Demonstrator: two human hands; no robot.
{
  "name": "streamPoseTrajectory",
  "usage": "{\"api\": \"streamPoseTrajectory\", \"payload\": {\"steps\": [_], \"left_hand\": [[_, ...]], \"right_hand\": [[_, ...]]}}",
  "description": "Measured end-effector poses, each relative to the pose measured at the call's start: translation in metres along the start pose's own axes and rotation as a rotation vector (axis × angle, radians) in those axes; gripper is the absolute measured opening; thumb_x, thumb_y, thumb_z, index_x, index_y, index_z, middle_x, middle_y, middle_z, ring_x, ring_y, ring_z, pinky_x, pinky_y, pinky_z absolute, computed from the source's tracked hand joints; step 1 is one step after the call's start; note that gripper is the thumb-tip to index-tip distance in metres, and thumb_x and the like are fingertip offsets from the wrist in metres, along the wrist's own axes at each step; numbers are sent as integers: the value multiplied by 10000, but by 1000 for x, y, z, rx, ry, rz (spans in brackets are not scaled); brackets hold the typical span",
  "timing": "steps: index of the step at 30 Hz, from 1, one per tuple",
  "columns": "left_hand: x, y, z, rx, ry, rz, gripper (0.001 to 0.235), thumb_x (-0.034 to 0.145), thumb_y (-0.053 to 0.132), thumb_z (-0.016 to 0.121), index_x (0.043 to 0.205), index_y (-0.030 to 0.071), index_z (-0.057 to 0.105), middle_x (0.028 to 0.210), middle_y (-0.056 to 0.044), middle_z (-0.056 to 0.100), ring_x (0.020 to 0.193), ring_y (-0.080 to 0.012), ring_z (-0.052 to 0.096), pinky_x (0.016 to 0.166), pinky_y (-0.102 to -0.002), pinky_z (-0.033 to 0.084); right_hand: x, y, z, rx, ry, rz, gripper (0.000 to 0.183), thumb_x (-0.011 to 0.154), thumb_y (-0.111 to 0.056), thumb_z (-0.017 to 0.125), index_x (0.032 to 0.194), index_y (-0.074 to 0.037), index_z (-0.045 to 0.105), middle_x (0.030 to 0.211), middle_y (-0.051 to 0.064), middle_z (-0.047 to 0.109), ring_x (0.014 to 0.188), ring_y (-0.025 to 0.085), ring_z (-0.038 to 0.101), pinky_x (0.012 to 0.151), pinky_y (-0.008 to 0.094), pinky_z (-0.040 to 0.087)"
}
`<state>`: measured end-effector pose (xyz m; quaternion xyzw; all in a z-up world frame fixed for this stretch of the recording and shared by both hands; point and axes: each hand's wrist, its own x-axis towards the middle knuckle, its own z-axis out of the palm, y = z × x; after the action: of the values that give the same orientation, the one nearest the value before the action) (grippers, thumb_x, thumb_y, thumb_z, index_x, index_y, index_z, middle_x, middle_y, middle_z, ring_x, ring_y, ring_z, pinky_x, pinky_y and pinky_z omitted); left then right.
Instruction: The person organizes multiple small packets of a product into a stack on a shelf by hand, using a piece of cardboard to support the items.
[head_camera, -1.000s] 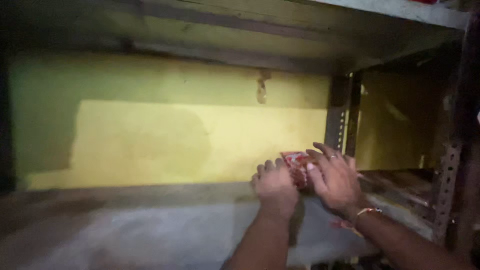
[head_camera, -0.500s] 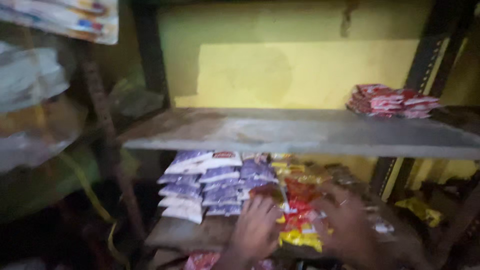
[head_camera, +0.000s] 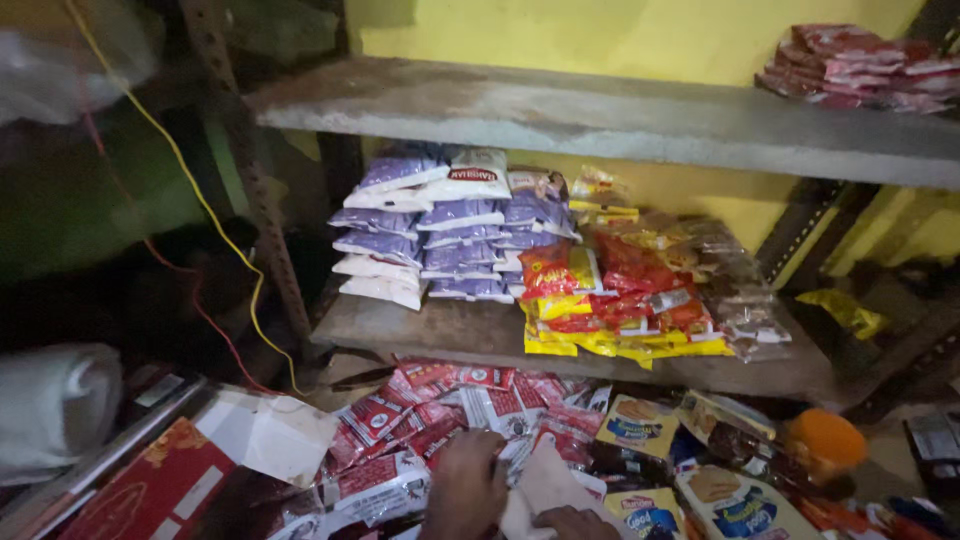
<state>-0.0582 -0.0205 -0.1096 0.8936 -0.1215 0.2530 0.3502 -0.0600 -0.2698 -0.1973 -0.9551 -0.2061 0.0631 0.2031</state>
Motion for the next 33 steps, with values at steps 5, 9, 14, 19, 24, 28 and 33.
{"api": "streamPoseTrajectory", "payload": {"steps": [5,9,14,19,24,28,33], "left_hand": [[18,19,22,-288,-239,-191,319,770,154,698,1074,63,732,1022,-176,721,979,-342,717,861,-435,573],[15,43,13,-190,-197,-271,529,679,333,867,1075,24,703,1041,-208,672,973,-401,659,832,-490,528],[26,81,5,13,-245,-355,483,710,419,872,940,23,718,1032,-217,668,983,-401,653,843,-507,536],[36,68,33,-178,-347,-694,222,738,280,783,807,73,749,885,-157,744,866,-360,706,834,-472,554],[26,42,59,-929,1,-667,250,858,149,699,834,-78,598,786,-242,686,675,-354,642,630,-470,512],[23,39,50,-636,-162,-650,384,810,222,786,1093,32,609,951,-135,729,877,-253,706,805,-395,578],[25,65,30,-391,27,-386,587,744,177,818,1256,37,568,1157,-219,607,1021,-380,652,879,-466,541]], "right_hand": [[-44,-59,-30,287,568,368,388,824,-228,675,1200,-131,685,1108,173,747,1078,362,712,947,443,537],[-55,-106,-67,524,898,610,315,927,-195,620,1172,3,602,1068,234,708,1005,379,682,898,447,507],[-62,-109,-90,639,1138,428,376,931,-106,585,1261,58,511,1213,215,579,1148,306,570,1035,414,403],[-56,-97,-75,469,1112,395,407,899,-78,620,1269,55,517,1225,208,548,1163,296,541,1050,418,381],[-63,-94,-72,398,1053,273,334,932,-85,602,1242,34,565,1208,195,549,1159,294,556,1058,399,398],[-62,-94,-68,578,1036,345,380,885,-81,627,1242,34,567,1210,178,550,1140,288,561,1037,404,402],[-56,-89,-71,418,948,397,358,872,-130,668,1191,15,594,1165,168,580,1082,283,596,977,407,453]]}}
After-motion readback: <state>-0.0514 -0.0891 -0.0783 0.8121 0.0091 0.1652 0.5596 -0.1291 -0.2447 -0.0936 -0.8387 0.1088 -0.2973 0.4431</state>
